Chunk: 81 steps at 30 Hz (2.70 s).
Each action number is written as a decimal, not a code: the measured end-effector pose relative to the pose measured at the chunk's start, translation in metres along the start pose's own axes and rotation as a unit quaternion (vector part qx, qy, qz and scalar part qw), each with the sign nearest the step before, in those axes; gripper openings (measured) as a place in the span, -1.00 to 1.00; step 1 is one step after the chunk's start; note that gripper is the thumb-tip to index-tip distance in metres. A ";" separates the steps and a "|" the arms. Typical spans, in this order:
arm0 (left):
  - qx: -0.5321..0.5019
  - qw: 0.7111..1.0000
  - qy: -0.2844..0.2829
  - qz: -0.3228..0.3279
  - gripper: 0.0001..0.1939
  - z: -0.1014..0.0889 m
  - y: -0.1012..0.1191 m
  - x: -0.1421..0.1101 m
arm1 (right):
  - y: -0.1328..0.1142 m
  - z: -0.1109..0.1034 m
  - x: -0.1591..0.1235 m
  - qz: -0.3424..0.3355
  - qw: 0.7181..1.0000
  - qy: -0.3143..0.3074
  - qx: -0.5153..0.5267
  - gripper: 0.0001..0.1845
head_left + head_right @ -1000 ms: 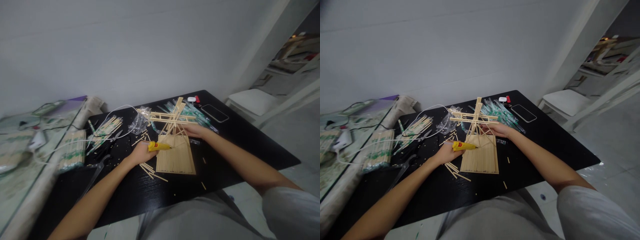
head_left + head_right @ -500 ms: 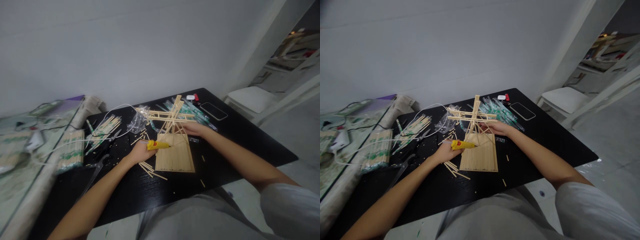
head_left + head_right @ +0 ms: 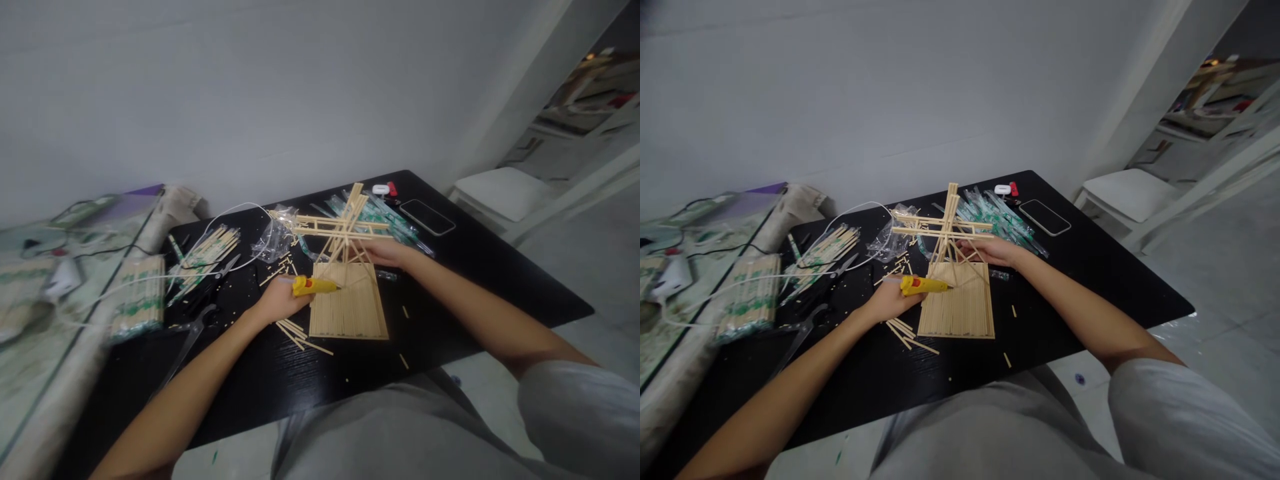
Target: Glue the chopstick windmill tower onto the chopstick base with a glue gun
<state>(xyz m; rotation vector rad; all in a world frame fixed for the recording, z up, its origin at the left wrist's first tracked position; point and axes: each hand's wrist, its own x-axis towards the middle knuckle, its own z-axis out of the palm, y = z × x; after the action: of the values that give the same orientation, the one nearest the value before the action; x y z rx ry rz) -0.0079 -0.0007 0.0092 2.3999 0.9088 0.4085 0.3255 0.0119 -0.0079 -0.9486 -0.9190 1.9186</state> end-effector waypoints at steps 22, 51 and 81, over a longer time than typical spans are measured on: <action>-0.004 1.000 -0.003 0.023 -0.79 0.000 -0.003 0.001 | -0.003 0.004 -0.004 -0.004 1.000 -0.008 -0.013 -0.90; -0.004 1.000 -0.011 -0.003 -0.86 0.003 -0.004 0.002 | -0.007 0.009 -0.012 -0.006 0.995 0.036 -0.091 -0.88; 0.002 1.000 -0.010 0.027 -0.87 0.000 -0.003 0.001 | -0.005 0.006 -0.007 0.001 0.999 0.011 -0.030 -0.85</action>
<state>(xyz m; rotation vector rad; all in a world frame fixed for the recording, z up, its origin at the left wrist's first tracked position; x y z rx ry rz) -0.0083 0.0021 0.0079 2.4319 0.8382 0.4017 0.3252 0.0064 0.0014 -1.0055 -0.9673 1.8878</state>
